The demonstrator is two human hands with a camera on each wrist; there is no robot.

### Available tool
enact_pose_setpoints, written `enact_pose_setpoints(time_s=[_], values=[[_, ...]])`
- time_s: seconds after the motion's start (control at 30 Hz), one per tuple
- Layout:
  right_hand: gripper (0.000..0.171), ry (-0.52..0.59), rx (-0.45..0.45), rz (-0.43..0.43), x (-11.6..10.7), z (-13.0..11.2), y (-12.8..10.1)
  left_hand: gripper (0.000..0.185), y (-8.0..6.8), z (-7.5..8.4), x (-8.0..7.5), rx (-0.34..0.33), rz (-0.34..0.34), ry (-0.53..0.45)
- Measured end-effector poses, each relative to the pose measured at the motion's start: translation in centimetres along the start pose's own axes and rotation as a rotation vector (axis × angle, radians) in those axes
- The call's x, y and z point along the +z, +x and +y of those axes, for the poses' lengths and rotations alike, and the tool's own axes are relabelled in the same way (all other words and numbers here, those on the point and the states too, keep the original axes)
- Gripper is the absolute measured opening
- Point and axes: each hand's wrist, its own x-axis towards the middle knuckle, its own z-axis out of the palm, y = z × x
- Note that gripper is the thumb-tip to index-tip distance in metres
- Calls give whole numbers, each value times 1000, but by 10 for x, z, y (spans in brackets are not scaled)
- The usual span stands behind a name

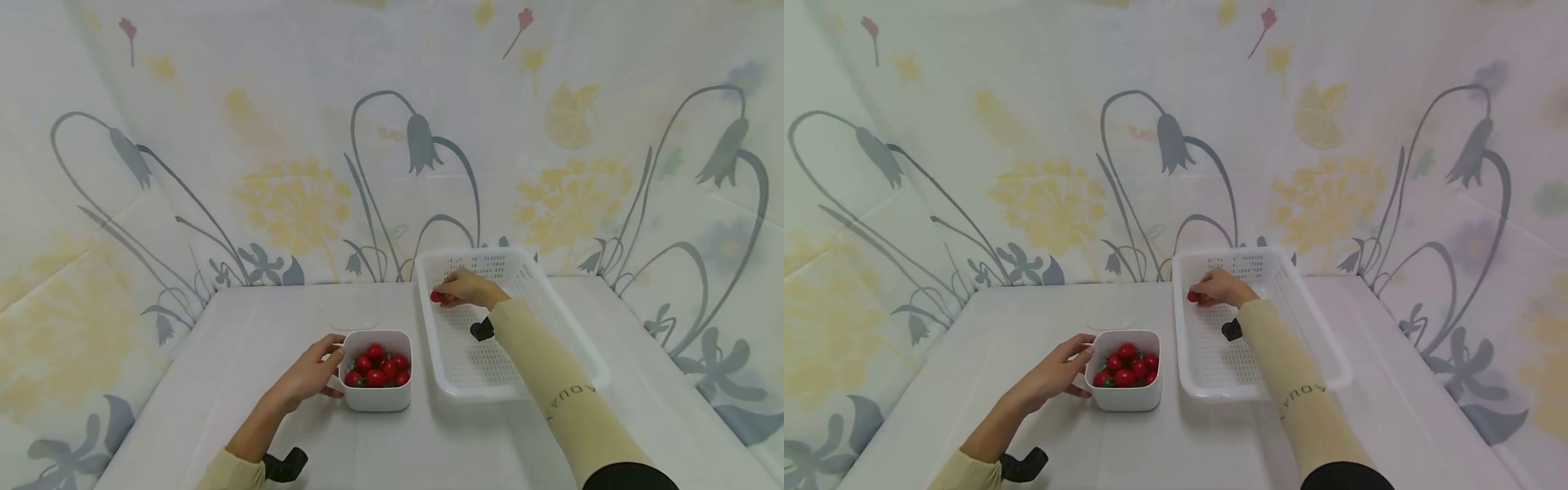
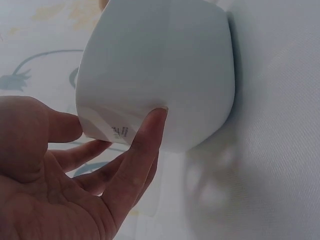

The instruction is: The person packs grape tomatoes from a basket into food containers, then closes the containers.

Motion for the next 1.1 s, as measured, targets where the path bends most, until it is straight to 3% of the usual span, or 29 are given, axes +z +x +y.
enact_pose_setpoints(time_s=[0.5, 1.1], values=[[32, 166, -42, -28, -8, -12, -13, 38, 0, 2, -4, 5, -18, 0], [25, 58, -163, -91, 3, -37, -62, 39, -1, -2, -5, 28, -54, -13]])
